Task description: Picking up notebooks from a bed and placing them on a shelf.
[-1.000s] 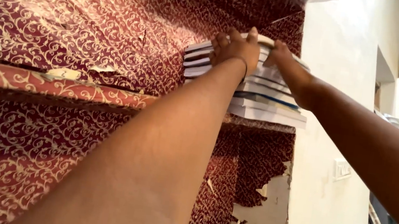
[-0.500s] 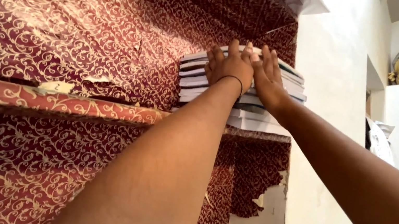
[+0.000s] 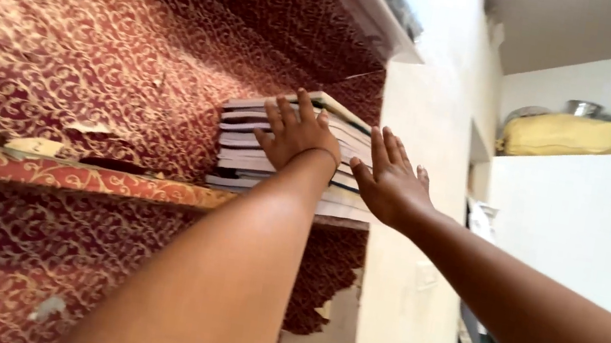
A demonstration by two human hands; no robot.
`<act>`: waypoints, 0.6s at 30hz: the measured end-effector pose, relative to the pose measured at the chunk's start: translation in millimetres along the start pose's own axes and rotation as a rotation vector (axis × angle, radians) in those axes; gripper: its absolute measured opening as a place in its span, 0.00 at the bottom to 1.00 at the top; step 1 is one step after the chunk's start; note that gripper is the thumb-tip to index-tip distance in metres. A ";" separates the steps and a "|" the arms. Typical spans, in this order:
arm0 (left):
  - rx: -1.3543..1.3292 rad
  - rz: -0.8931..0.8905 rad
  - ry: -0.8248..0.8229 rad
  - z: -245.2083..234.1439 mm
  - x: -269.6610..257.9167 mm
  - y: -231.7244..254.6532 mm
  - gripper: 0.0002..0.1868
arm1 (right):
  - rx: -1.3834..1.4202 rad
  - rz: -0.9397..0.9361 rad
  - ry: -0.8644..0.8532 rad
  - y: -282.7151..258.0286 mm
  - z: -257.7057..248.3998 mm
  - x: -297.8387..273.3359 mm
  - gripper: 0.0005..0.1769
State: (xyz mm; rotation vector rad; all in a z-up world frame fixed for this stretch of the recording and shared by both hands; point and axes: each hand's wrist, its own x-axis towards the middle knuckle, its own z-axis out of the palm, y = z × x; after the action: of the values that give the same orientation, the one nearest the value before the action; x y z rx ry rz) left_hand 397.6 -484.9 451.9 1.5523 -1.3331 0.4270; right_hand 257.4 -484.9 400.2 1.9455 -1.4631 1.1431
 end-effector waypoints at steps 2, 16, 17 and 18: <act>0.084 0.096 0.065 2.1 -16.4 -2.3 0.34 | -0.056 0.031 0.033 6.6 -4.6 -6.4 0.46; 0.108 0.583 0.234 20.0 -122.9 37.8 0.35 | -0.390 0.092 0.240 21.2 -64.6 -95.4 0.41; 0.085 0.597 0.228 19.2 -129.9 42.3 0.35 | -0.403 0.107 0.241 23.5 -70.3 -103.0 0.41; 0.061 0.611 0.221 18.4 -137.1 47.1 0.35 | -0.417 0.122 0.242 26.0 -76.2 -110.6 0.41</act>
State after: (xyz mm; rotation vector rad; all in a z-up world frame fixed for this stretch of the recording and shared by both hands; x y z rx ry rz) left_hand 304.8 -422.3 358.1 1.0788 -1.6113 0.9935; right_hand 196.3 -374.0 348.5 1.4051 -1.5552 0.9862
